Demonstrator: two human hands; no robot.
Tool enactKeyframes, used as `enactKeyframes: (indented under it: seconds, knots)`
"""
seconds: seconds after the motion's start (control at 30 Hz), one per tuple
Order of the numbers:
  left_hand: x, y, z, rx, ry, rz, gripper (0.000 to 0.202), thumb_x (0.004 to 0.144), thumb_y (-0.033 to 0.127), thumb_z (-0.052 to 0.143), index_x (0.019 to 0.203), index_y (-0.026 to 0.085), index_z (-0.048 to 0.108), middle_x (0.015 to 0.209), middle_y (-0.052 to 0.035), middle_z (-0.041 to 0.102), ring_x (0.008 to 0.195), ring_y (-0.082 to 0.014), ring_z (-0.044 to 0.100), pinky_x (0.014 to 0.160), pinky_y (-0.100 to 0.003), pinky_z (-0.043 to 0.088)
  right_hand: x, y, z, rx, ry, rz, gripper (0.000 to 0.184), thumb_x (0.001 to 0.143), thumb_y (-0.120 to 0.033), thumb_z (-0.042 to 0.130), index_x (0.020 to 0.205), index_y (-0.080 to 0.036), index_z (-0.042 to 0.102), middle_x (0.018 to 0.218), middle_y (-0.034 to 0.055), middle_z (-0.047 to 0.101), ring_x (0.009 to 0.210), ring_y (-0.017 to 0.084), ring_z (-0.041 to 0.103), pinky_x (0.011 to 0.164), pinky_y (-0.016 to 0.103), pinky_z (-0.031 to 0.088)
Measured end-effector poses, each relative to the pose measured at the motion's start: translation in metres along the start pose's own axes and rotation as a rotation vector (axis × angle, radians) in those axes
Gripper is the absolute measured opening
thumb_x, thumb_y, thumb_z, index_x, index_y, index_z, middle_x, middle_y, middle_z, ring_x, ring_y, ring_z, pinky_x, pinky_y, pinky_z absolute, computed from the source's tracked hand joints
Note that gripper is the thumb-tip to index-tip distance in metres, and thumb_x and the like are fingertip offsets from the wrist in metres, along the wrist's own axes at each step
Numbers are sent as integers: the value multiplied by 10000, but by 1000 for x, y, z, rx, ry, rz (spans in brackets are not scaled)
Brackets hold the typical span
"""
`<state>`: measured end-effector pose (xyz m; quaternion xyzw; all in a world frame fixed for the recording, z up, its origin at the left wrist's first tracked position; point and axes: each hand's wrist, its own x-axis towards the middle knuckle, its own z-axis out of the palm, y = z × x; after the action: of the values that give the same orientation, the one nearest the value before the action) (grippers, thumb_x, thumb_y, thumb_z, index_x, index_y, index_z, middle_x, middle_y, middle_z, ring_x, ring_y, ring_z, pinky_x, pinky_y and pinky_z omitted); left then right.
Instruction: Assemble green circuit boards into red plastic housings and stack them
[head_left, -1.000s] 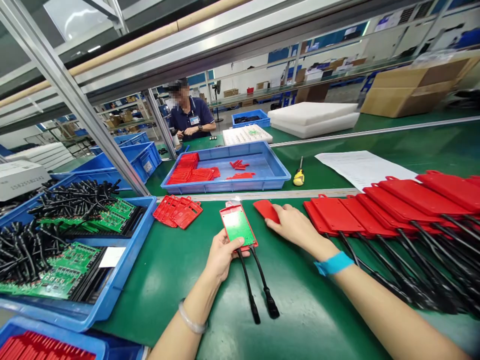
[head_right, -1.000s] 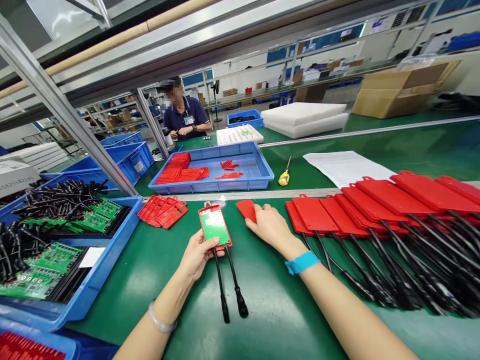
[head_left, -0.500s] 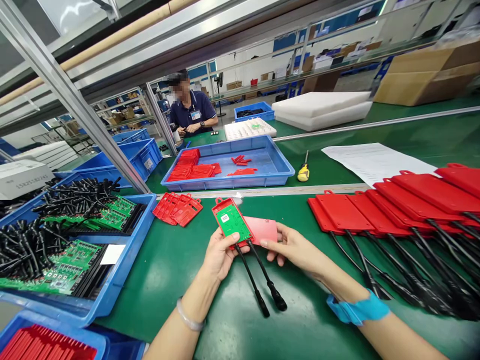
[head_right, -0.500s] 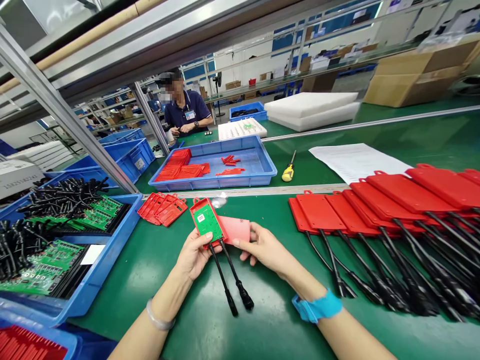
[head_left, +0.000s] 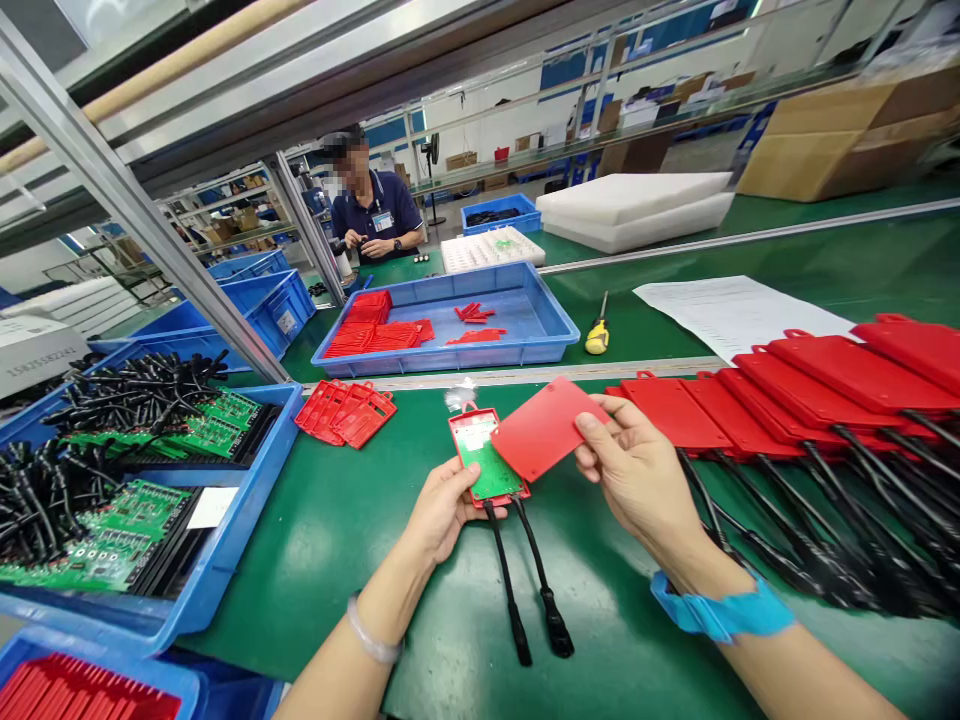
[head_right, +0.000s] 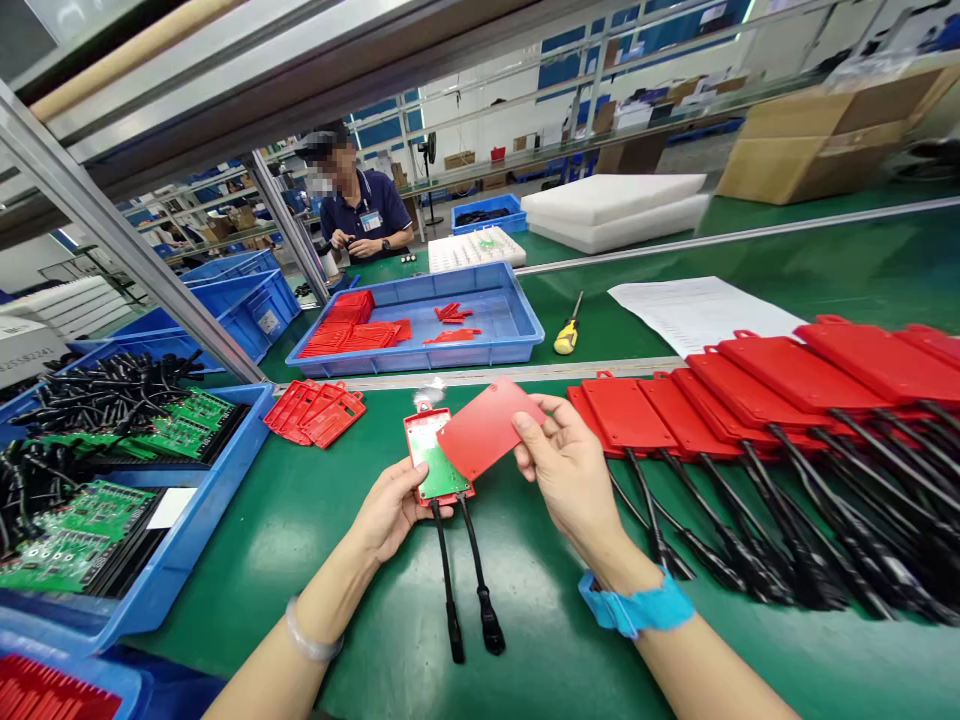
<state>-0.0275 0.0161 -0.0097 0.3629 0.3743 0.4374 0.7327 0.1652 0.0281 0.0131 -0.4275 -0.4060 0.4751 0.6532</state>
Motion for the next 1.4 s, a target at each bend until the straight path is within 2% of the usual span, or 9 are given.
enactKeyframes:
  seconds: [0.17,0.3,0.47,0.63,0.83,1.1,1.27,1.4]
  knots:
    - [-1,-2,3,77,-31,43,460,769,345,663,1137,92,554,825,-108,695,597,-170,645,550,-268,534,-5,3,2,-28,-96,78,313,791,-451,675,957,-218,548,520,-69,419,442,73,349,361,133,292]
    - [-1,-6,4,117,2,87,474,740,375,690,1088,79,561,674,-74,679,489,-145,601,471,-230,489,-7,4,3,-87,-187,88,310,831,-461,620,1010,-213,568,532,-63,420,457,80,348,374,144,298]
    - [-1,-10,7,140,17,73,521,712,426,703,1087,86,580,666,-64,679,513,-143,613,479,-209,480,-10,8,6,-256,-247,12,317,832,-430,618,1022,-179,579,562,-57,427,466,80,368,396,169,299]
    - [-3,-8,14,196,6,-3,541,699,424,698,1117,98,592,686,-60,681,530,-151,619,490,-225,499,-10,16,6,-379,-233,-55,269,842,-418,600,965,-180,572,555,-53,457,461,87,404,415,186,336]
    - [-5,-8,17,185,18,-26,381,783,378,591,1056,113,617,674,-32,650,503,-109,573,487,-223,508,-12,18,6,-488,-189,-87,257,854,-423,584,980,-199,579,621,-29,543,473,94,453,425,191,376]
    - [-3,-16,13,149,52,-39,469,810,551,508,930,104,587,641,-51,635,474,-123,580,468,-228,495,-14,16,6,-605,-190,-168,229,867,-392,559,975,-193,591,696,2,569,466,106,484,419,213,400]
    - [-4,-15,13,181,-3,-26,503,826,541,502,1036,92,587,718,-85,660,551,-156,624,481,-229,494,-12,19,5,-643,-181,-209,220,869,-386,558,974,-198,603,828,30,577,458,93,477,409,221,413]
    - [-5,-13,13,194,-93,14,539,777,470,625,1150,88,553,735,-85,668,618,-182,642,554,-256,511,-11,22,3,-663,-164,-243,219,864,-391,567,964,-203,617,891,29,548,445,77,465,409,226,434]
